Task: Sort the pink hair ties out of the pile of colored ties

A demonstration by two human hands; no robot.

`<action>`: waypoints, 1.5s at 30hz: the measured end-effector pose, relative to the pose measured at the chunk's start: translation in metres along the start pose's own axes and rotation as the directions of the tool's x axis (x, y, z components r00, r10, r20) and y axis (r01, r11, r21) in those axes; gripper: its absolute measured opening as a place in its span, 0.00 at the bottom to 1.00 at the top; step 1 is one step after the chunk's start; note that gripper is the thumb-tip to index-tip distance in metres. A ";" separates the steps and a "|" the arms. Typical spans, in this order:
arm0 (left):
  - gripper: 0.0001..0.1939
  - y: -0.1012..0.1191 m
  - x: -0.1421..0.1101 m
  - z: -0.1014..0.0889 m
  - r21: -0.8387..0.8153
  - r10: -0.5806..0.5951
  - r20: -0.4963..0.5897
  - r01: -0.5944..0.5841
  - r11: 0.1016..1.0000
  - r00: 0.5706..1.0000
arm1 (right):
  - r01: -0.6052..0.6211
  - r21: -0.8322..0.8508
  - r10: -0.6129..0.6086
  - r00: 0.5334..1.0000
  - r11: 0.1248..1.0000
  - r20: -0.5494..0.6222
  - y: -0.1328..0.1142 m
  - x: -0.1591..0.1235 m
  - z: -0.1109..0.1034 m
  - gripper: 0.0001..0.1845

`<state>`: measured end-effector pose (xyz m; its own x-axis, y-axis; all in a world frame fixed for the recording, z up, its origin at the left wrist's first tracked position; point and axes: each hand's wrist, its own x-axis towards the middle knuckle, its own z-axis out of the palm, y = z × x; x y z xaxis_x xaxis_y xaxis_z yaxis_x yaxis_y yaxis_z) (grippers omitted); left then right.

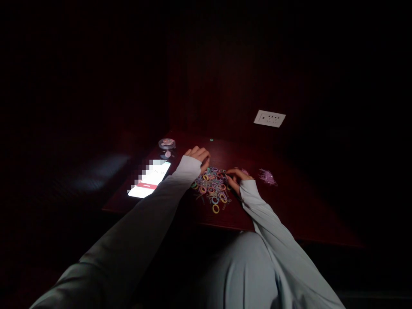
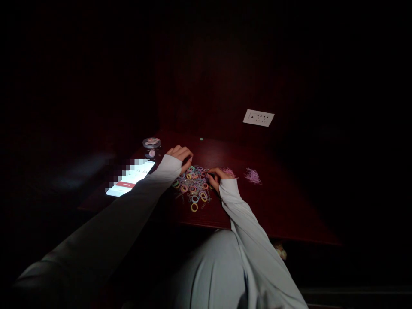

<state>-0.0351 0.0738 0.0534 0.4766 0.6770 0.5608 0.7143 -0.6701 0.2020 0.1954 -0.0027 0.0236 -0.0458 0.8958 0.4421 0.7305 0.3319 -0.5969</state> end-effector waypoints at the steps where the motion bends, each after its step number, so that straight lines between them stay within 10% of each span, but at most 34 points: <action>1: 0.11 0.001 -0.001 0.000 -0.010 -0.006 0.003 0.006 1.000 1.000 | 0.006 0.031 -0.006 1.000 0.999 -0.001 0.000 0.000 0.001 0.17; 19: 0.16 -0.012 0.007 0.003 0.050 -0.164 0.234 0.157 0.986 0.958 | -0.038 0.186 0.072 0.981 0.982 -0.182 0.018 0.003 -0.005 0.24; 36: 0.13 0.011 -0.009 0.004 0.064 0.039 0.176 -0.051 0.997 0.984 | 0.168 -0.045 -0.171 0.980 0.985 -0.099 0.021 0.023 0.008 0.14; 45: 0.13 0.005 -0.008 -0.009 0.029 -0.058 0.148 0.054 0.998 0.987 | 0.174 -0.070 -0.181 0.978 0.982 -0.108 0.009 0.022 0.005 0.22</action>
<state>-0.0398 0.0619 0.0573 0.5051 0.7520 0.4235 0.7535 -0.6235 0.2084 0.1979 0.0212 0.0243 -0.1033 0.7841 0.6120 0.7573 0.4609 -0.4627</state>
